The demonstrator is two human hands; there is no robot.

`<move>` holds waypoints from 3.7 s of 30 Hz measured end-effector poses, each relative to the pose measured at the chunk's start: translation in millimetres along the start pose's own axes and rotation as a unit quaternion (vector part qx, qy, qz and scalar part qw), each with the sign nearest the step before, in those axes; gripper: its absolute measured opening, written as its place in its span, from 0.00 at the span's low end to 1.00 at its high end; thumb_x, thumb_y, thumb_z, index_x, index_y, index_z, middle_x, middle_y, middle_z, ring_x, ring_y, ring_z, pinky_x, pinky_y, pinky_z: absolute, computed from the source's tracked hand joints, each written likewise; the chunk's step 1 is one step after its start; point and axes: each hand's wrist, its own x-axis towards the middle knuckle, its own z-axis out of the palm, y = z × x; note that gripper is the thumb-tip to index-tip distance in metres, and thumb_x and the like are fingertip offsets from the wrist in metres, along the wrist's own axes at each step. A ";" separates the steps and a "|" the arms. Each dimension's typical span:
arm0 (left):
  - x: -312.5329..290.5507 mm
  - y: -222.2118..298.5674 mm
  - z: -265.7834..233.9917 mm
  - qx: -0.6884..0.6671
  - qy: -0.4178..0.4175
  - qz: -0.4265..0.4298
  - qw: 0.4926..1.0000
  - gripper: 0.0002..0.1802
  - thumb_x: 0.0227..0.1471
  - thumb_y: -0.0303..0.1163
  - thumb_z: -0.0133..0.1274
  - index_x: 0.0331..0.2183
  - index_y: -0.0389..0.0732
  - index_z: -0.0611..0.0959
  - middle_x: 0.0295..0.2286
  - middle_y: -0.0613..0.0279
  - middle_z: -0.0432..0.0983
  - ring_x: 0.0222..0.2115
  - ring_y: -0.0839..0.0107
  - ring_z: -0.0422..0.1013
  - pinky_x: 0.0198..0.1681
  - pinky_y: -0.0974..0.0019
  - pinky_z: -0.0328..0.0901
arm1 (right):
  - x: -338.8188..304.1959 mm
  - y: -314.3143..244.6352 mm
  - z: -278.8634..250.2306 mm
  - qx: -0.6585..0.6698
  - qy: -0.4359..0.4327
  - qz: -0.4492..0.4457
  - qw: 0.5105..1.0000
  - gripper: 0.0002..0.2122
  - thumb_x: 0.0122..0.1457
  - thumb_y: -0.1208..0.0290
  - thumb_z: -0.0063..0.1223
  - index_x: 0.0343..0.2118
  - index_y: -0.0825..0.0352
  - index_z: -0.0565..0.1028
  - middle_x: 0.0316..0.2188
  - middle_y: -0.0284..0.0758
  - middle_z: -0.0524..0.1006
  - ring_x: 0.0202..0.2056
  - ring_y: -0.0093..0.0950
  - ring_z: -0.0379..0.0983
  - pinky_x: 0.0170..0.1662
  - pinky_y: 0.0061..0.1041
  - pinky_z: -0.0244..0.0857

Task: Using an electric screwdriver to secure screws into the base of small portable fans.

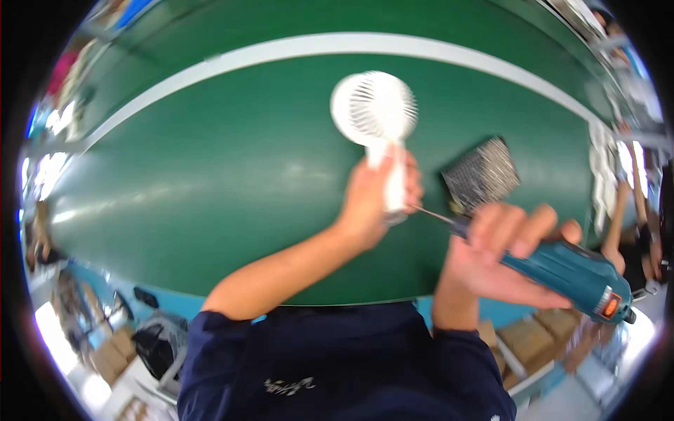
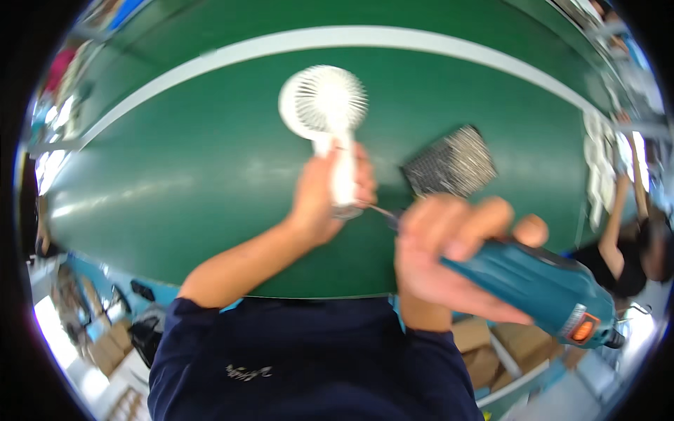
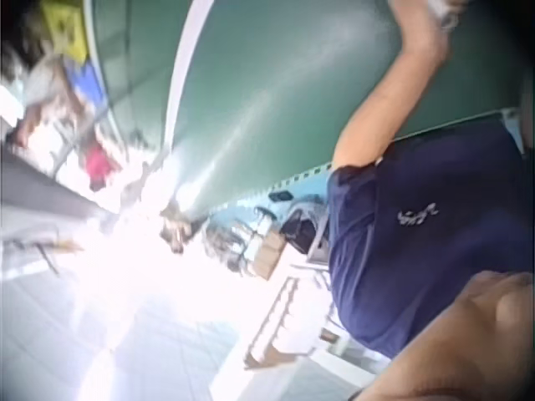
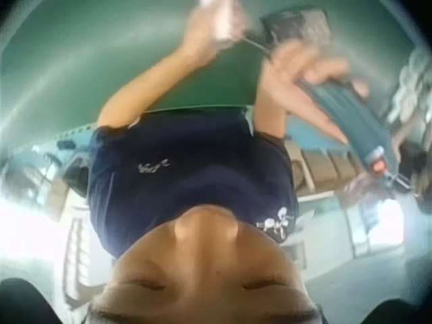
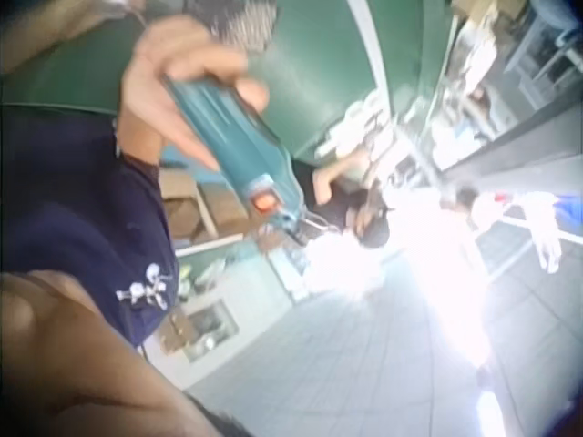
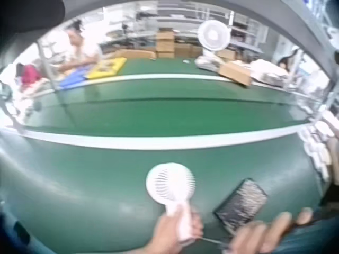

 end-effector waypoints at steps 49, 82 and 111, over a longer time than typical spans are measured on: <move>-2.1 3.1 20.0 0.150 -0.030 0.008 0.988 0.14 0.61 0.43 0.40 0.37 0.42 0.69 0.20 0.67 0.61 0.16 0.78 0.59 0.19 0.73 0.53 | 37.2 -15.5 -61.4 -0.123 0.060 -0.025 0.990 0.41 0.45 0.22 0.28 0.48 0.57 0.62 0.22 0.37 0.69 0.11 0.27 0.63 0.13 0.25 0.59; 3.3 0.6 14.5 0.205 -0.091 -0.001 0.974 0.20 0.44 0.20 0.60 0.39 0.39 0.70 0.27 0.58 0.78 0.28 0.72 0.75 0.24 0.73 0.65 | 30.4 -18.0 -34.0 -0.015 0.145 0.038 0.989 0.33 0.56 0.32 0.27 0.49 0.59 0.63 0.22 0.31 0.66 0.11 0.22 0.57 0.14 0.25 0.59; 6.7 -2.4 19.9 0.080 -0.039 -0.019 0.996 0.14 0.58 0.44 0.47 0.32 0.43 0.69 0.26 0.66 0.64 0.28 0.75 0.62 0.26 0.71 0.62 | 11.5 -8.1 -25.5 -0.049 -0.018 0.073 0.996 0.36 0.53 0.30 0.33 0.52 0.58 0.60 0.26 0.33 0.66 0.15 0.24 0.61 0.19 0.26 0.59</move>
